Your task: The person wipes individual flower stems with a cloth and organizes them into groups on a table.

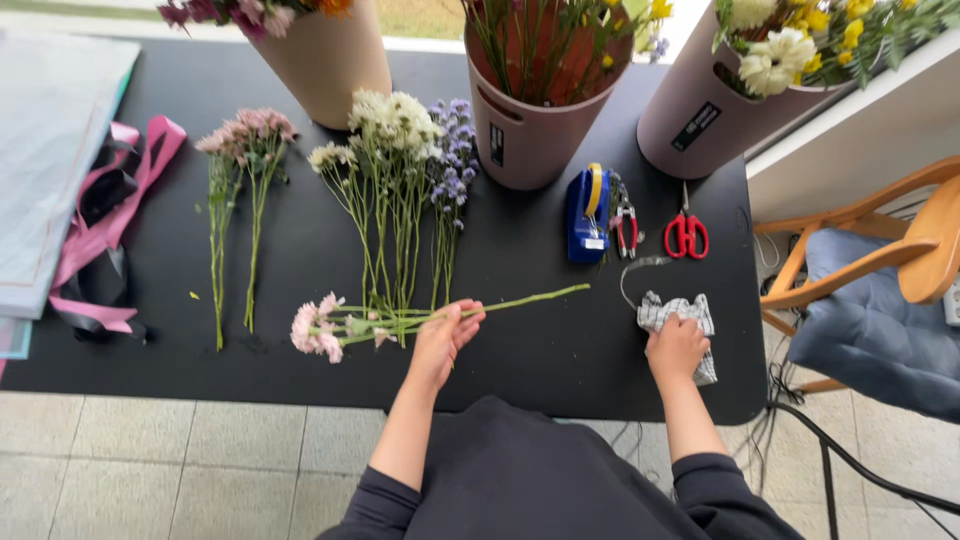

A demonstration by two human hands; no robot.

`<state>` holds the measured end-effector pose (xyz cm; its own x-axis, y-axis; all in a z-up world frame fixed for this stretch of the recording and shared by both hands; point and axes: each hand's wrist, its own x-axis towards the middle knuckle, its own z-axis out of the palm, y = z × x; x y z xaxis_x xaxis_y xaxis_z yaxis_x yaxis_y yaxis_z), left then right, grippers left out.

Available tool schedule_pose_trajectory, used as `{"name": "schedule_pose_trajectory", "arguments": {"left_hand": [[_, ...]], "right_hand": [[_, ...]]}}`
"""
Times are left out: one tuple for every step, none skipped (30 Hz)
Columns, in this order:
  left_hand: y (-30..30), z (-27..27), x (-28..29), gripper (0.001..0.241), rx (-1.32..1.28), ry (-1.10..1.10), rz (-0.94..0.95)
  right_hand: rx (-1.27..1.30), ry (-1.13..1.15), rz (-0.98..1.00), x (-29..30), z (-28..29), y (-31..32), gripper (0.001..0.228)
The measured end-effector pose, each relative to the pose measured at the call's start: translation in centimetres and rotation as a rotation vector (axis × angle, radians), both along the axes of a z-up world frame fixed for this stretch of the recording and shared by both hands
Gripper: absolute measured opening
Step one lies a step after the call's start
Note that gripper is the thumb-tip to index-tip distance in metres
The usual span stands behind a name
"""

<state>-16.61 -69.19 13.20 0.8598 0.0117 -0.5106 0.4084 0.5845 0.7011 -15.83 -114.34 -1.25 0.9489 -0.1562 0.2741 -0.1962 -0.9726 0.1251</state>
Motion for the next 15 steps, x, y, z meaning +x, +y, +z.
{"name": "schedule_pose_trajectory", "arguments": {"left_hand": [[-0.3,0.7,-0.2,0.034,-0.001,0.008,0.004],[-0.6,1.4,-0.4,0.033,0.008,0.005,0.003],[-0.7,2.3,-0.2,0.032,0.02,-0.002,0.004],[-0.9,2.6,-0.1,0.032,0.022,0.002,0.01],[-1.0,2.9,0.0,0.031,0.023,-0.007,0.005],[-1.2,3.1,0.0,0.031,0.024,-0.016,0.0],[-1.3,3.1,0.0,0.031,0.025,-0.02,-0.003],[-1.4,3.1,0.0,0.031,0.033,-0.013,-0.005],[-1.4,3.2,0.1,0.031,0.041,-0.007,-0.007],[-1.5,3.2,0.5,0.031,0.041,-0.012,-0.008],[-1.6,3.2,0.4,0.031,0.048,-0.01,-0.01],[-1.7,3.2,0.3,0.031,0.055,-0.008,-0.011],[-1.7,3.0,0.3,0.031,0.056,-0.006,-0.012],[-1.7,2.9,0.3,0.03,0.069,-0.006,-0.013],[-1.8,2.7,0.1,0.03,0.081,-0.004,-0.015]], "right_hand": [[-0.001,0.008,0.004,-0.2,0.0,-0.5,0.064],[0.0,0.045,0.017,-0.4,0.1,-1.0,0.054],[0.004,0.078,0.031,-0.1,0.2,-1.2,0.044],[0.006,0.082,0.037,0.1,0.7,-1.3,0.044],[0.016,0.07,0.033,0.1,1.1,-1.3,0.04],[0.026,0.057,0.029,0.0,1.6,-1.4,0.037],[0.026,0.053,0.027,-0.3,1.8,-1.3,0.037],[0.049,0.04,0.004,-0.7,2.0,-1.3,0.036],[0.071,0.027,-0.018,-0.8,2.3,-1.2,0.034],[0.071,0.021,-0.02,-0.9,3.2,-1.0,0.034],[0.1,-0.019,-0.014,-1.3,4.0,-0.8,0.033],[0.13,-0.06,-0.008,-1.8,4.8,-0.5,0.032],[0.13,-0.058,-0.009,-2.0,5.7,0.0,0.032],[0.147,-0.086,0.004,-2.2,6.6,0.4,0.031],[0.163,-0.112,0.018,-2.6,7.6,0.9,0.031]]}}
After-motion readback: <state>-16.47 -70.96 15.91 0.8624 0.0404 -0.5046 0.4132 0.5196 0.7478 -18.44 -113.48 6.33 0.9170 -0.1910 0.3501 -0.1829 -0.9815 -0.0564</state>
